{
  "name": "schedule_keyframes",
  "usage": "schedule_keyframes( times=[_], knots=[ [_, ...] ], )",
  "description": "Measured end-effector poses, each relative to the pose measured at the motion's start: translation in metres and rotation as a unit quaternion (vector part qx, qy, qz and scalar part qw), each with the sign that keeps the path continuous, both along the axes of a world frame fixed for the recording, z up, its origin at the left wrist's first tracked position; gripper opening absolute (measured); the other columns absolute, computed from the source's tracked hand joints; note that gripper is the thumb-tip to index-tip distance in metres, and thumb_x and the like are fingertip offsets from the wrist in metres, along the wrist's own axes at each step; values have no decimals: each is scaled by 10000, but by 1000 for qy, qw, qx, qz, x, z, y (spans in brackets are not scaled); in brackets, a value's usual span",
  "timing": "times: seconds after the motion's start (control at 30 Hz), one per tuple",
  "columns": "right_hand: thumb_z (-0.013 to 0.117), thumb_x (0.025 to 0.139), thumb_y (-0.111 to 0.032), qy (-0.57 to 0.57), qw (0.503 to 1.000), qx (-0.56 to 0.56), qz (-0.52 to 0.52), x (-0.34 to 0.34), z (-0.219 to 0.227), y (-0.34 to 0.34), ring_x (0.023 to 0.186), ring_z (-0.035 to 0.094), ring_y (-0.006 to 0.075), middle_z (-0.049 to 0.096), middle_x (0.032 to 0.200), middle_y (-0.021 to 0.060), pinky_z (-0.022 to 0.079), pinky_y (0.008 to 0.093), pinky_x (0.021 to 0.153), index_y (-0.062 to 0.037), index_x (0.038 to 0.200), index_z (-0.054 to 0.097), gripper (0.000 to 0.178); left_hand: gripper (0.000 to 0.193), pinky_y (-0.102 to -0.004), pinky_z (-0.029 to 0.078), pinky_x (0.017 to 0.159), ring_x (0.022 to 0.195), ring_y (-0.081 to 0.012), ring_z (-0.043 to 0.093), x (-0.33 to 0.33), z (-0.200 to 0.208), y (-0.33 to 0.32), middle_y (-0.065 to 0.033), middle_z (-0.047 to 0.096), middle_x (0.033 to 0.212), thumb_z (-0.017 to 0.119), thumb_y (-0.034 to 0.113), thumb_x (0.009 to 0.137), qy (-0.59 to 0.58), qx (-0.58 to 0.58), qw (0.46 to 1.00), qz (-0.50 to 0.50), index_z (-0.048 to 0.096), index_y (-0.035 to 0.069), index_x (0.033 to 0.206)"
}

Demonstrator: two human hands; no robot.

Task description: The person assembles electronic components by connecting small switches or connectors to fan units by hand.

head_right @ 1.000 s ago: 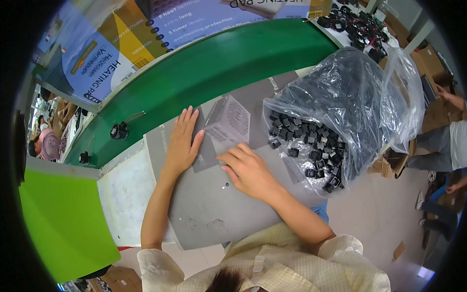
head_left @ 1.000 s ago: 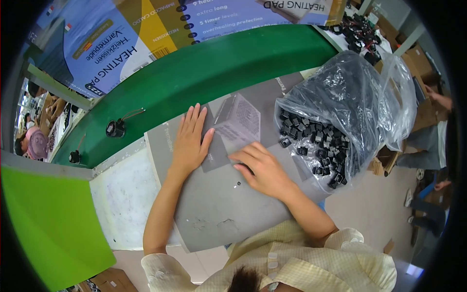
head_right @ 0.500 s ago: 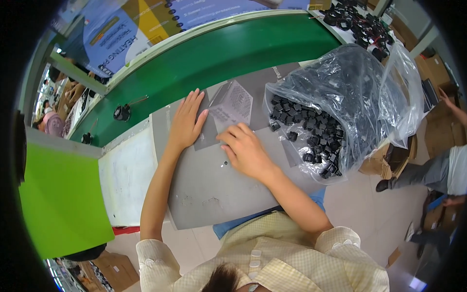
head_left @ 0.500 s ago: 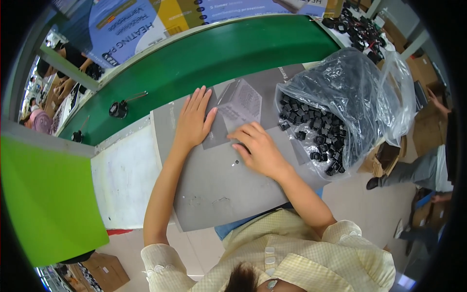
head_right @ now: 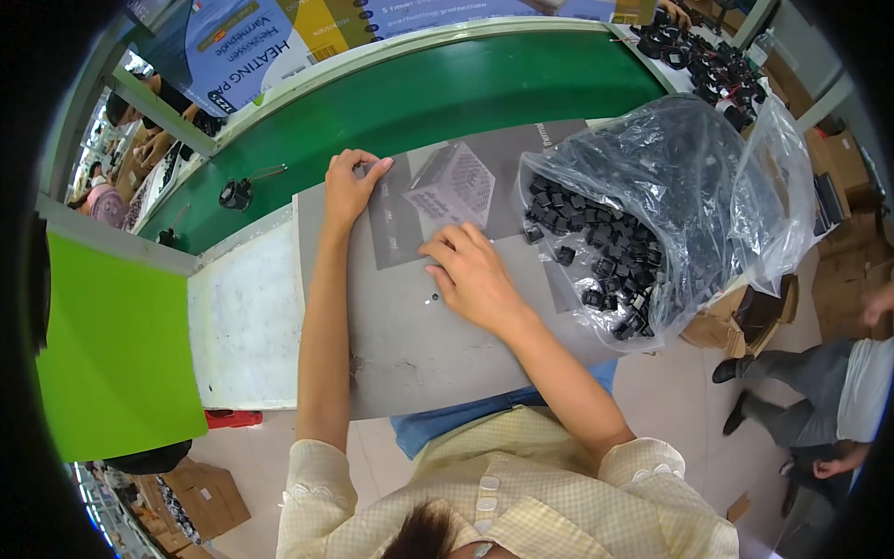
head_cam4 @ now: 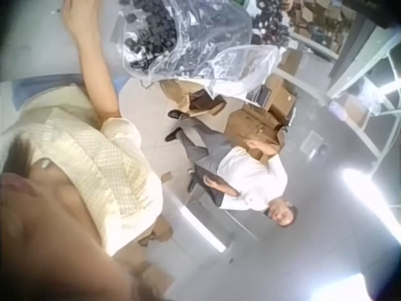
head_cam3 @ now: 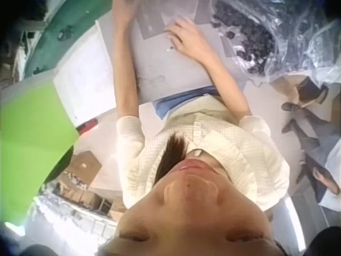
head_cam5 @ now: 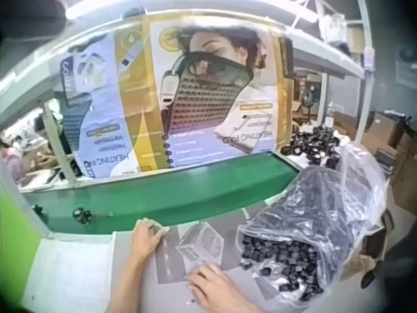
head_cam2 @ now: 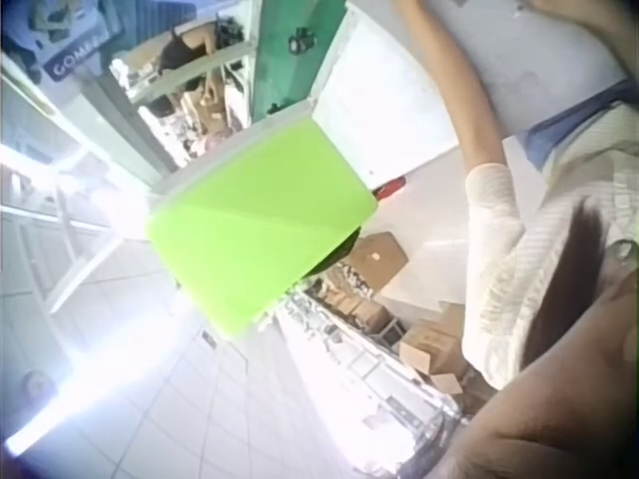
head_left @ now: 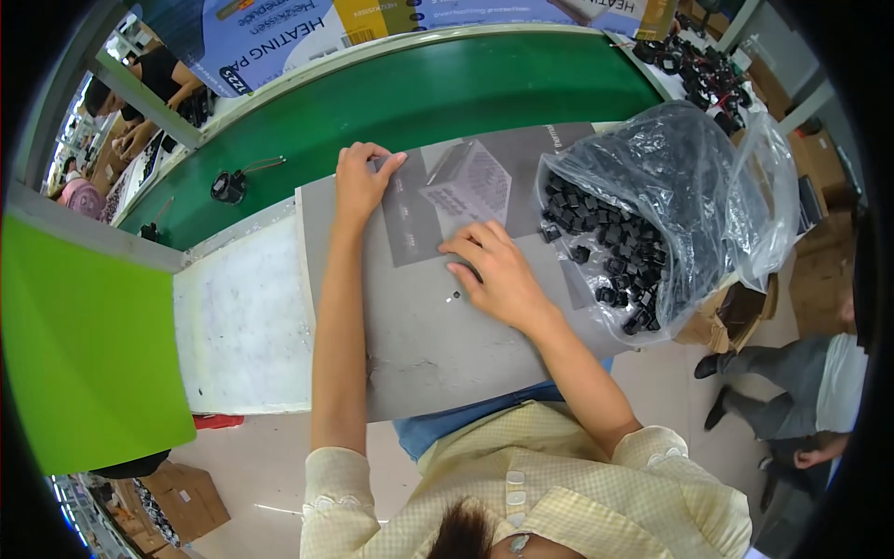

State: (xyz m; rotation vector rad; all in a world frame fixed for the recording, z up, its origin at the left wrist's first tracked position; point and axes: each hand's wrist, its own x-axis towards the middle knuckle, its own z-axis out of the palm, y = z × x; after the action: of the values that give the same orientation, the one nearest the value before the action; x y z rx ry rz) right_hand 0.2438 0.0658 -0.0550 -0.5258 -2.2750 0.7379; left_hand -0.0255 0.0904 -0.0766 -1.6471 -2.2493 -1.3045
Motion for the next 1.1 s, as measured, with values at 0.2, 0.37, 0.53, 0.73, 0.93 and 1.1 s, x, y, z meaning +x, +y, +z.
schedule_keyframes(
  times=[0.2,0.37,0.53,0.73,0.93,1.1],
  knots=[
    [719,814,-36,-31,999,-22,5,4,2,-2,1011,560,310,613,1058,92,489,404,883,-58,1068,692,257,342,-347,487,743,819,-216,618,-1,-1,4,-78,679,823,844,350,772,-59,-32,998,21,733,30,819],
    [719,825,-46,-51,998,-23,22,-2,8,-6,1008,561,309,609,1049,88,495,405,868,-68,1073,693,250,253,-385,498,693,719,-243,608,-10,-15,22,-56,655,722,833,290,761,-85,1,986,142,719,65,746],
    [716,819,-33,-46,998,-12,27,1,5,-4,979,554,302,596,1028,87,494,404,850,-66,1067,684,252,226,-390,502,653,667,-252,621,2,-9,17,-67,664,724,816,264,772,-142,57,977,148,722,60,750],
    [710,822,-23,-58,998,-12,36,1,12,-9,966,551,301,586,1021,93,491,404,845,-55,1075,682,256,216,-347,523,647,669,-216,667,-2,-18,20,-81,700,729,777,259,812,-33,19,990,133,736,48,809],
    [716,832,-38,-66,997,-20,33,3,18,-10,966,554,302,588,1031,99,494,400,846,-45,1088,685,258,186,-358,526,669,685,-220,663,4,-15,20,-79,696,722,768,239,812,-49,6,989,141,735,56,810],
    [711,837,-35,-64,997,-23,44,3,16,-10,968,555,305,587,1032,101,494,399,845,-40,1089,683,253,119,-433,503,753,828,-285,624,4,-16,21,-60,687,781,791,160,771,-106,35,983,147,709,79,801]
  ],
)
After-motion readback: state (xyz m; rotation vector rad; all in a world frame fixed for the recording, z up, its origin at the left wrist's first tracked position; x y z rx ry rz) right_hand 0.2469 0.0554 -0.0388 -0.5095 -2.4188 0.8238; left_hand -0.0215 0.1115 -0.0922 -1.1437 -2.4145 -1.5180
